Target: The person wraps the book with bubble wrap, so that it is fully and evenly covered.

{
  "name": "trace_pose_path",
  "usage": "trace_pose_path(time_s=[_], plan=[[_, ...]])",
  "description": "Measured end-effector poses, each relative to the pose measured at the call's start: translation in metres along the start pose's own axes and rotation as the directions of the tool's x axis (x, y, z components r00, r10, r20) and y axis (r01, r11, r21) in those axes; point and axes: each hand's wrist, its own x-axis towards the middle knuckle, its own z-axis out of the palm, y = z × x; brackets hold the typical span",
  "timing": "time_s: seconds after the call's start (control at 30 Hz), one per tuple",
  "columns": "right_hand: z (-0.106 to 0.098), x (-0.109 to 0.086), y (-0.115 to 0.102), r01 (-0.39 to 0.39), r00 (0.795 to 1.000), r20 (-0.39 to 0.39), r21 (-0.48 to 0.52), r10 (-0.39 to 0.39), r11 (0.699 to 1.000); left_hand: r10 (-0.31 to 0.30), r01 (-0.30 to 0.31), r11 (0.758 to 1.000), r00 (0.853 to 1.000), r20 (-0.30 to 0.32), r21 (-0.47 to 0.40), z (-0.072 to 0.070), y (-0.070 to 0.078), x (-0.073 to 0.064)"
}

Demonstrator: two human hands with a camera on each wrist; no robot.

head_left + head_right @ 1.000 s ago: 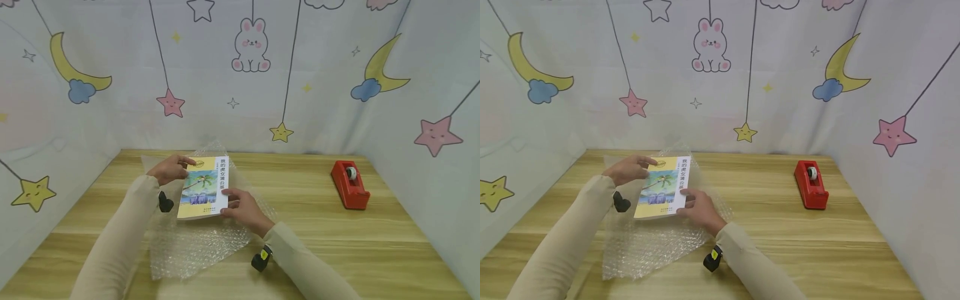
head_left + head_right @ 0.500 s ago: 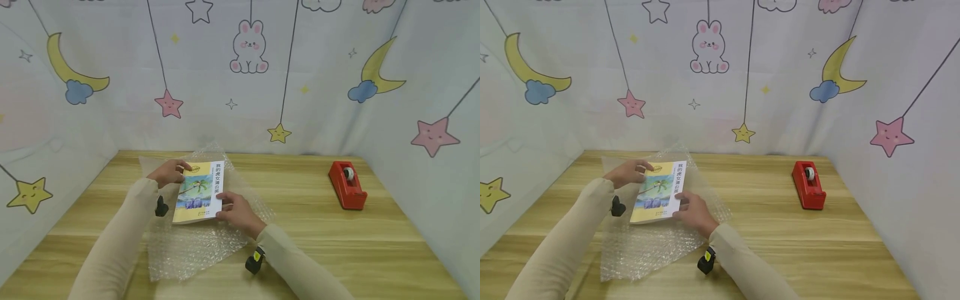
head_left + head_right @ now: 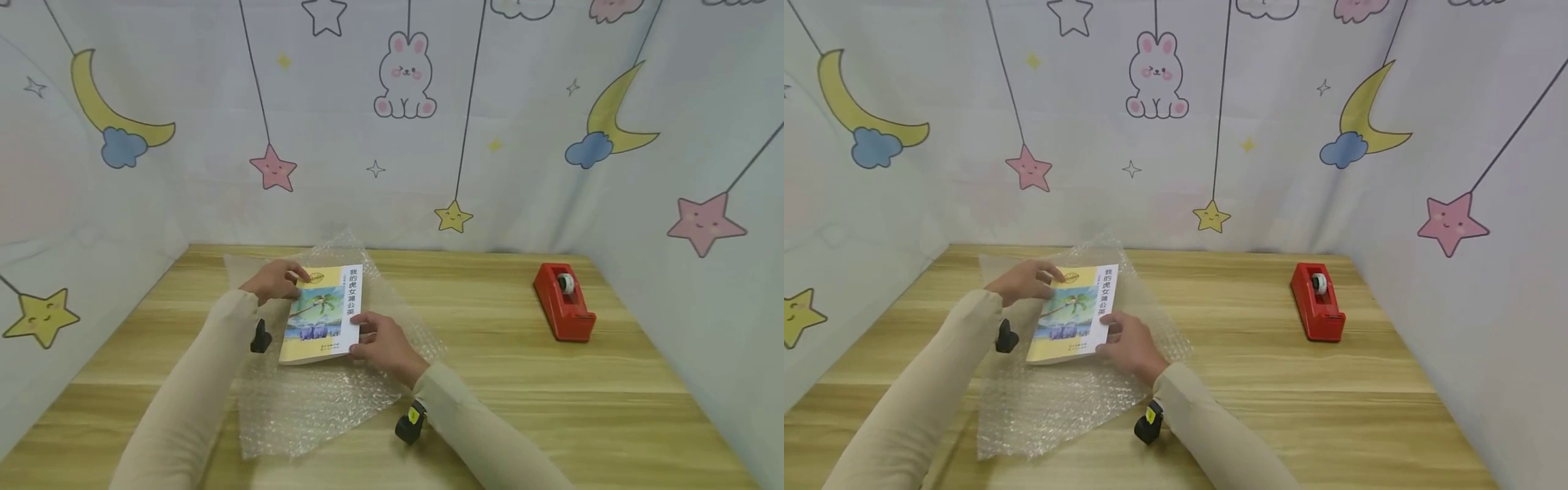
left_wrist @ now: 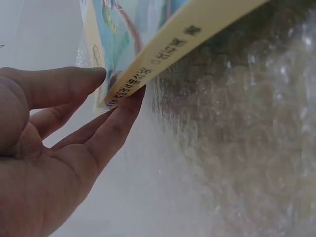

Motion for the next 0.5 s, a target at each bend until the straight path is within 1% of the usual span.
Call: trace_pose_path(time_s=[0.17,0.3,0.5], plan=[[0.0014,0.0009,0.001,-0.017,1.0,-0.006,-0.017,0.017,1.0,-0.002,0.002,1.0,1.0,-0.02,0.013,0.0031,0.0015,-0.0009],[0.002,0.0003,0.0011,-0.031,0.999,-0.009,-0.03,0.031,0.999,-0.003,0.004,1.0,1.0,-0.014,0.029,0.004,0.0001,0.0006],[0.0011,0.0019,0.0018,-0.028,0.999,-0.017,-0.088,0.027,0.996,-0.01,0.01,0.999,1.0,-0.003,0.051,0.0046,-0.0029,0.006]])
